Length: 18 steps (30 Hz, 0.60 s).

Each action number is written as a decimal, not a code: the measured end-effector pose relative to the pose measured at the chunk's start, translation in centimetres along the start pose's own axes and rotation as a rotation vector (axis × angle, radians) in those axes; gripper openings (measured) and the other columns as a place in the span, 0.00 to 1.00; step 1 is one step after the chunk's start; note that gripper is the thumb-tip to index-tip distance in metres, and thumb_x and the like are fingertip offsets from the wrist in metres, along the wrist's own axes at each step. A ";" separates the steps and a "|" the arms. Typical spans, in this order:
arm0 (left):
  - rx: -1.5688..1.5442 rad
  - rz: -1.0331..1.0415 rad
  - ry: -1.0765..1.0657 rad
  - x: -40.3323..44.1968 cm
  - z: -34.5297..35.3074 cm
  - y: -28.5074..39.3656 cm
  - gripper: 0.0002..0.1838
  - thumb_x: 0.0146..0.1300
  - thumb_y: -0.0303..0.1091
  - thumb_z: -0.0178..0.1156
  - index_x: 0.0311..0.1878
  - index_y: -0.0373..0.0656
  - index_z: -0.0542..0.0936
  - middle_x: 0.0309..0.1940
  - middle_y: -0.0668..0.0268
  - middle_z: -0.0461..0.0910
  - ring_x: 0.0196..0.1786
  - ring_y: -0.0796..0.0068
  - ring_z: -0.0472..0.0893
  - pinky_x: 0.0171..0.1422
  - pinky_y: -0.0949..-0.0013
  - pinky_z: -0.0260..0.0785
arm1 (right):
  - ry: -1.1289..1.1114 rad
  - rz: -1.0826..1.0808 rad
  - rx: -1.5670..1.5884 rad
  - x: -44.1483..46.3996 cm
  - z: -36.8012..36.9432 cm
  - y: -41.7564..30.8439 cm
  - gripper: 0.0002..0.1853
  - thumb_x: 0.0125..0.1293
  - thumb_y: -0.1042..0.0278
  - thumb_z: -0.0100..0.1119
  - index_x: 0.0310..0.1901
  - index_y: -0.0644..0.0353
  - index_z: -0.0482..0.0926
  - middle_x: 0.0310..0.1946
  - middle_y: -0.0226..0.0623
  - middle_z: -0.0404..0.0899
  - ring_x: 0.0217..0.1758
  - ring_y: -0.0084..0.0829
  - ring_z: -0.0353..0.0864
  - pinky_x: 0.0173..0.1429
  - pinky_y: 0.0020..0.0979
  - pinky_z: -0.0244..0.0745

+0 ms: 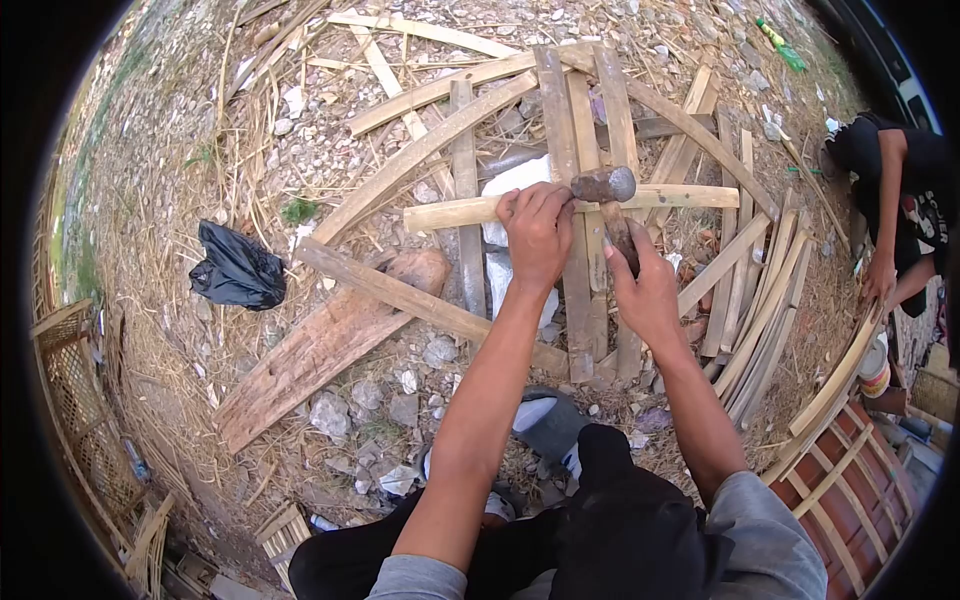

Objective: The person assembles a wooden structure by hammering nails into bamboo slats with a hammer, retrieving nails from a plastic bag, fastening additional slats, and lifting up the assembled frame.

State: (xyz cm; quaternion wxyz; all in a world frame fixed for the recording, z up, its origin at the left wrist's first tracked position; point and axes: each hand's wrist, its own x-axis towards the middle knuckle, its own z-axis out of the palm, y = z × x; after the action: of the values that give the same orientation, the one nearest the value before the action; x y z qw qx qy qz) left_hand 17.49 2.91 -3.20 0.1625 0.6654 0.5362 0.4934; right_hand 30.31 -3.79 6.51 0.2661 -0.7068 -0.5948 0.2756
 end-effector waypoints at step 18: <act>0.026 0.032 -0.009 0.0 0.1 -0.3 0.07 0.56 0.27 0.68 0.39 0.45 0.83 0.38 0.70 0.84 0.49 0.70 0.81 0.62 0.61 0.55 | 0.177 -0.227 -0.102 0.2 -2.4 -2.6 0.23 0.71 0.66 0.58 0.62 0.73 0.71 0.47 0.65 0.80 0.47 0.60 0.83 0.46 0.47 0.79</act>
State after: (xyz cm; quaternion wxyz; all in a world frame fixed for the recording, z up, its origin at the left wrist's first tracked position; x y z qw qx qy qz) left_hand 17.36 3.08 -3.48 0.1483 0.6782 0.5311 0.4858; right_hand 30.18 -3.34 10.04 0.3105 -0.6692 -0.6583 0.1498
